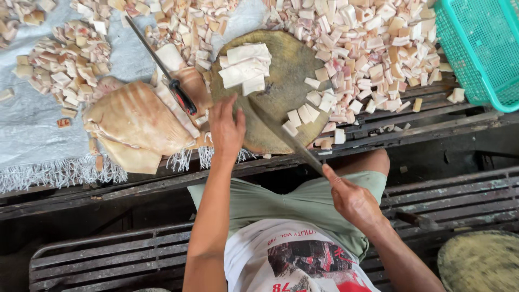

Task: The person cuts processed animal skin into smaller rectangular pieces using a large knife on a wooden cutting board.

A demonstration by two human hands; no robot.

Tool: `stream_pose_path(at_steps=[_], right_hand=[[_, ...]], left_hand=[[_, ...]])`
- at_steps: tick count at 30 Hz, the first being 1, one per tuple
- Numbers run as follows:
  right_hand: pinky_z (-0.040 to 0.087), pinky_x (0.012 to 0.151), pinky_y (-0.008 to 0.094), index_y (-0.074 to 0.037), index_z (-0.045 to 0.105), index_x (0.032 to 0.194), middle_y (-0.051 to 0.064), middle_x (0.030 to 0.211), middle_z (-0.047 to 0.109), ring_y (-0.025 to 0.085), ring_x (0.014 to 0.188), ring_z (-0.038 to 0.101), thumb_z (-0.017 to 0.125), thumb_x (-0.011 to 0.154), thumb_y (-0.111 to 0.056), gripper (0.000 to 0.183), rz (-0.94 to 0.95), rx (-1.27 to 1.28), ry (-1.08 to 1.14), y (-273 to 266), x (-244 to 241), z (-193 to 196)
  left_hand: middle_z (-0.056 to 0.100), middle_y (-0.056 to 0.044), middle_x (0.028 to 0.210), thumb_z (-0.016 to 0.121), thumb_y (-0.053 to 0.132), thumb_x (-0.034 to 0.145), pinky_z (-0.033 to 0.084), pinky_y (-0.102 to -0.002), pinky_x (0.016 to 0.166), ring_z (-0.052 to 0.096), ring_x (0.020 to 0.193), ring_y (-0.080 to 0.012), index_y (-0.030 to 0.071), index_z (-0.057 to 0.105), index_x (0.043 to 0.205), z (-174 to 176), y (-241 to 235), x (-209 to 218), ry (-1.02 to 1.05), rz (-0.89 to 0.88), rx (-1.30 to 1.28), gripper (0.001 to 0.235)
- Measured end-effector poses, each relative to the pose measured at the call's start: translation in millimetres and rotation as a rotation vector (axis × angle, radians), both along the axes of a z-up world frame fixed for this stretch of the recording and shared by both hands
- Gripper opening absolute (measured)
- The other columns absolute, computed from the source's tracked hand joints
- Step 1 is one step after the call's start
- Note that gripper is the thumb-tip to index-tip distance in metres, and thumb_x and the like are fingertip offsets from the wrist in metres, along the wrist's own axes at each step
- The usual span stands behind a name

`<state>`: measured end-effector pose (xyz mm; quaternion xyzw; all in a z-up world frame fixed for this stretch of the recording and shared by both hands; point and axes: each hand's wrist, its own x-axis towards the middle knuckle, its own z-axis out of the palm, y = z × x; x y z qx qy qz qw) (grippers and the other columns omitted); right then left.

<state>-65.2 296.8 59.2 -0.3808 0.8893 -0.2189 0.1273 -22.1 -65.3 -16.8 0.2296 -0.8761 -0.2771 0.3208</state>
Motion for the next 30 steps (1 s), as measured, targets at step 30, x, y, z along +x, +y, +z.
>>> stream_pose_path(at_steps=[30], right_hand=[[0.056, 0.064, 0.043, -0.016, 0.046, 0.154, 0.028, 0.092, 0.071, 0.039, 0.067, 0.074, 0.059, 0.096, -0.011, 0.06, -0.419, -0.222, -0.228, -13, -42, -19]], left_hand=[[0.075, -0.012, 0.11, 0.071, 0.026, 0.093, 0.059, -0.04, 0.088, 0.073, 0.1, -0.0252, 0.008, 0.066, 0.124, 54, 34, -37, -0.356, -0.553, 0.663, 0.035]])
